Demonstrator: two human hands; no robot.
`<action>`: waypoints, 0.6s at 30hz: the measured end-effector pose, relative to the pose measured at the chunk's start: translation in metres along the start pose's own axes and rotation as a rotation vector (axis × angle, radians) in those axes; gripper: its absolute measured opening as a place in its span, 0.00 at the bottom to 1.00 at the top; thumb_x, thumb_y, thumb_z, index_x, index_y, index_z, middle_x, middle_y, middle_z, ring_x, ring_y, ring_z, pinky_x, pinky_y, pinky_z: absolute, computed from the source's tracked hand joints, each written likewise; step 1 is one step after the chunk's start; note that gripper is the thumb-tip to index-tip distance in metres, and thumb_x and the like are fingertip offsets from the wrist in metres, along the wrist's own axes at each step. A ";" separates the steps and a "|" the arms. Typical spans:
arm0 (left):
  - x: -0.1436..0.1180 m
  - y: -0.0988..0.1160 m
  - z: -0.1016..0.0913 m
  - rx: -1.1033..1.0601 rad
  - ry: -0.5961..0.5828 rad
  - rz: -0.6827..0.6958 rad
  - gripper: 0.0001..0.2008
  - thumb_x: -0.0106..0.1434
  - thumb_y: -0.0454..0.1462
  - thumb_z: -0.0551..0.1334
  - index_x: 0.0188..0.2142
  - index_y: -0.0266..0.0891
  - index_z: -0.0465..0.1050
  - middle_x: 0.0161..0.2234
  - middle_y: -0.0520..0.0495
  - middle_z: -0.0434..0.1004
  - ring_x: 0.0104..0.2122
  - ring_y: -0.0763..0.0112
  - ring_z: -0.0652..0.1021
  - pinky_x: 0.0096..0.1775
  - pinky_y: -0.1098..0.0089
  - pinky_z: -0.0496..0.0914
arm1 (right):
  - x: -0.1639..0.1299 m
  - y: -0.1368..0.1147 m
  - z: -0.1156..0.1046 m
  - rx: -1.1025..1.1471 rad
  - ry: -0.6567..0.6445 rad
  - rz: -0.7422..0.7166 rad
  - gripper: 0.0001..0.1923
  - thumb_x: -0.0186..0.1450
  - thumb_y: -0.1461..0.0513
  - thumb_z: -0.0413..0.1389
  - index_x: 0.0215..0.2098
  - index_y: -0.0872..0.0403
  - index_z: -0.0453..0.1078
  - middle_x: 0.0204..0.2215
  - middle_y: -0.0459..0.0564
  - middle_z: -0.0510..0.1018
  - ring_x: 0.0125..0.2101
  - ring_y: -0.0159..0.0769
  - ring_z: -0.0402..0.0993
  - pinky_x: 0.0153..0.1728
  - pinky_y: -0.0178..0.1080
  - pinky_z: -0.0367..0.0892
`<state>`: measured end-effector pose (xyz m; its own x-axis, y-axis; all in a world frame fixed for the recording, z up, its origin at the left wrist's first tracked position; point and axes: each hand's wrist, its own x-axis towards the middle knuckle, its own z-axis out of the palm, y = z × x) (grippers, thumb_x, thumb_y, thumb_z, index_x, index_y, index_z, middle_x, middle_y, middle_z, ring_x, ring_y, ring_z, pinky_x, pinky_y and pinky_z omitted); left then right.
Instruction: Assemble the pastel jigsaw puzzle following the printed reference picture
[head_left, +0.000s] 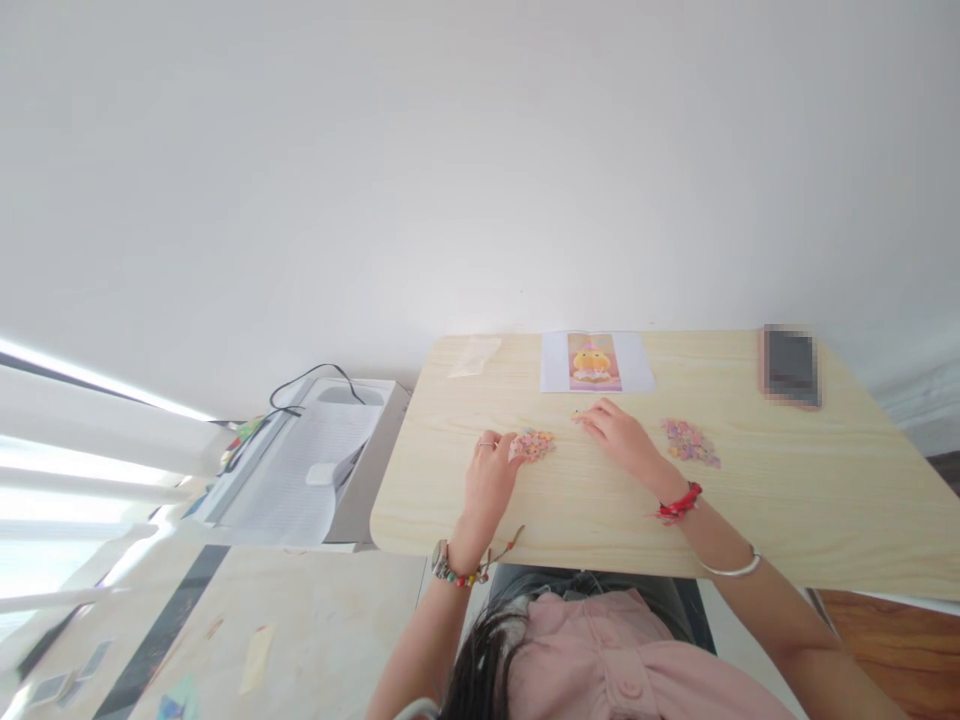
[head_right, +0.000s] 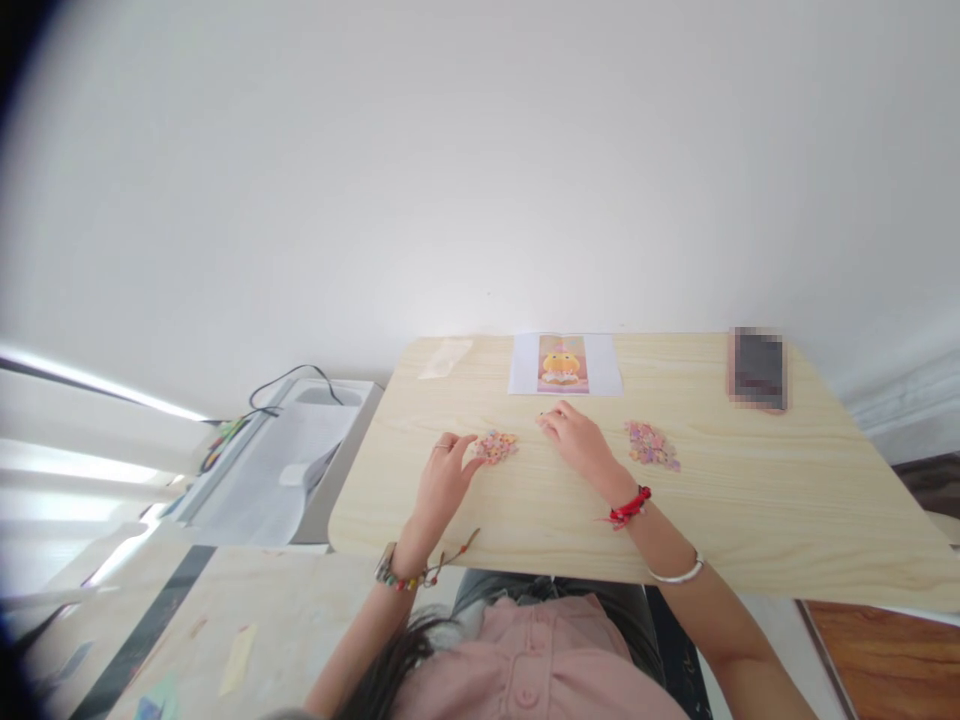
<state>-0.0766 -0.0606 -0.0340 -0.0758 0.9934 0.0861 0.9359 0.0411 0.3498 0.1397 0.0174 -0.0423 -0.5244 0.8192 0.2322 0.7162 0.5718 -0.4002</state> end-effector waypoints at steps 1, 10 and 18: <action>0.004 0.005 0.000 -0.013 -0.005 0.019 0.10 0.59 0.36 0.57 0.42 0.41 0.68 0.37 0.47 0.65 0.38 0.69 0.70 0.39 0.70 0.67 | -0.005 0.009 -0.004 -0.013 0.022 0.047 0.11 0.65 0.63 0.45 0.38 0.54 0.69 0.35 0.50 0.70 0.34 0.35 0.68 0.35 0.36 0.63; 0.063 0.077 0.036 0.057 -0.139 0.295 0.07 0.61 0.34 0.54 0.37 0.38 0.70 0.38 0.45 0.65 0.39 0.68 0.68 0.35 0.72 0.66 | -0.026 0.046 -0.012 -0.118 -0.028 0.215 0.11 0.64 0.61 0.46 0.35 0.54 0.70 0.35 0.51 0.69 0.32 0.34 0.69 0.32 0.35 0.62; 0.075 0.100 0.053 0.124 -0.179 0.375 0.10 0.64 0.35 0.49 0.36 0.38 0.69 0.39 0.43 0.64 0.42 0.67 0.66 0.35 0.71 0.65 | -0.021 0.043 -0.003 -0.049 -0.032 0.246 0.08 0.63 0.61 0.49 0.35 0.55 0.69 0.36 0.50 0.69 0.34 0.34 0.70 0.36 0.35 0.62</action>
<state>0.0295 0.0236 -0.0420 0.3281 0.9444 0.0194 0.9223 -0.3248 0.2093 0.1827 0.0243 -0.0616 -0.3452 0.9327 0.1043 0.8453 0.3573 -0.3973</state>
